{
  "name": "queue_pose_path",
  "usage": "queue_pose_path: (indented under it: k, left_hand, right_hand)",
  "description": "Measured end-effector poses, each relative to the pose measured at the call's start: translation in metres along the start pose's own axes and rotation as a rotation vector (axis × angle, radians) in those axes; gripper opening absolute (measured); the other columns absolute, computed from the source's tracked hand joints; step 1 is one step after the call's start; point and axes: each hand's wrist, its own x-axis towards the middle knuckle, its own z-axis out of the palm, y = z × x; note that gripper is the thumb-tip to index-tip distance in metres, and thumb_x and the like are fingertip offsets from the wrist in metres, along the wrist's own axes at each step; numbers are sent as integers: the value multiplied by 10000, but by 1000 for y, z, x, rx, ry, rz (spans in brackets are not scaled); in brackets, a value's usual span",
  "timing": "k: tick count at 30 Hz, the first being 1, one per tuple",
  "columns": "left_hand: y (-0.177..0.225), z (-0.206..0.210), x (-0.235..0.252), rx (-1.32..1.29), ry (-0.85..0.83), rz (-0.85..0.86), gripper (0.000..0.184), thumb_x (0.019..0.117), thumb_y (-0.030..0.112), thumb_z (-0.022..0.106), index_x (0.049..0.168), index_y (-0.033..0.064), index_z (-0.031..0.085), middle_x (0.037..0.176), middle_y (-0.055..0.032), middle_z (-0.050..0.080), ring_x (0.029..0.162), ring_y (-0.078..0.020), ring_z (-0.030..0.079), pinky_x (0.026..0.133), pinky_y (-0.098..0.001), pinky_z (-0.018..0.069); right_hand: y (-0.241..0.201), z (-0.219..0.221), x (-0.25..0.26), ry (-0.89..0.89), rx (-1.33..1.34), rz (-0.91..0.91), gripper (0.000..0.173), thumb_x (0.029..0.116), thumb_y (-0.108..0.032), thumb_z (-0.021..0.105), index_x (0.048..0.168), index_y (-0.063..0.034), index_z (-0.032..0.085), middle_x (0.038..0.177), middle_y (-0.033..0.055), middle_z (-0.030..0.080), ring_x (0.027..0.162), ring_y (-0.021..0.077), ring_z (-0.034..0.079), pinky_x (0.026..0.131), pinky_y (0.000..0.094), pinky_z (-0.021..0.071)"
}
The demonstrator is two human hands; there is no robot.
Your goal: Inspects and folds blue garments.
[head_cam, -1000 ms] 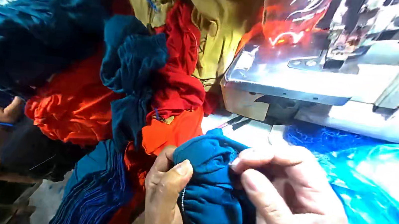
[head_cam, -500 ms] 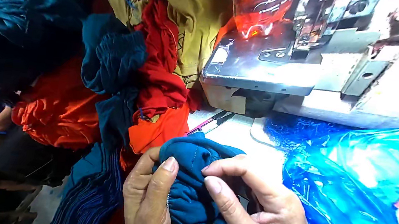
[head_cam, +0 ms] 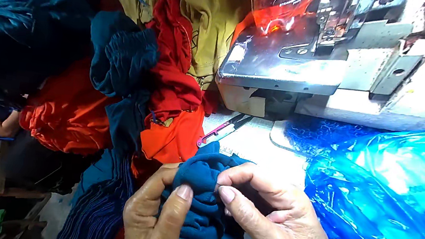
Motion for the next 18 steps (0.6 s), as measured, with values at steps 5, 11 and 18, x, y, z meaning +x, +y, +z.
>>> queue_pose_path:
  k: [5,11,18]
  left_hand:
    - [-1,-6,-5,-110,34,-87,175,959,95,578,945,123,750,912,31,720,862,-30,686,789,-213,585]
    - [-6,-22,-14,-138,89,-128,190,959,72,560,949,117,745,898,27,724,842,-25,690,772,-209,589]
    - [5,-88,-47,-84,295,-281,288,959,37,441,917,128,711,816,31,723,751,-29,695,699,-221,604]
  right_hand:
    - [4,0,-3,-36,213,34,118,936,-80,604,917,-116,714,799,-35,676,741,12,644,698,153,546]
    - [-1,-13,2,-185,1040,60,185,1013,-234,570,962,-102,688,853,13,682,943,132,708,972,327,560]
    - [-2,-16,-20,-385,909,56,138,983,-260,599,939,-149,670,748,-79,572,645,-3,561,581,131,458]
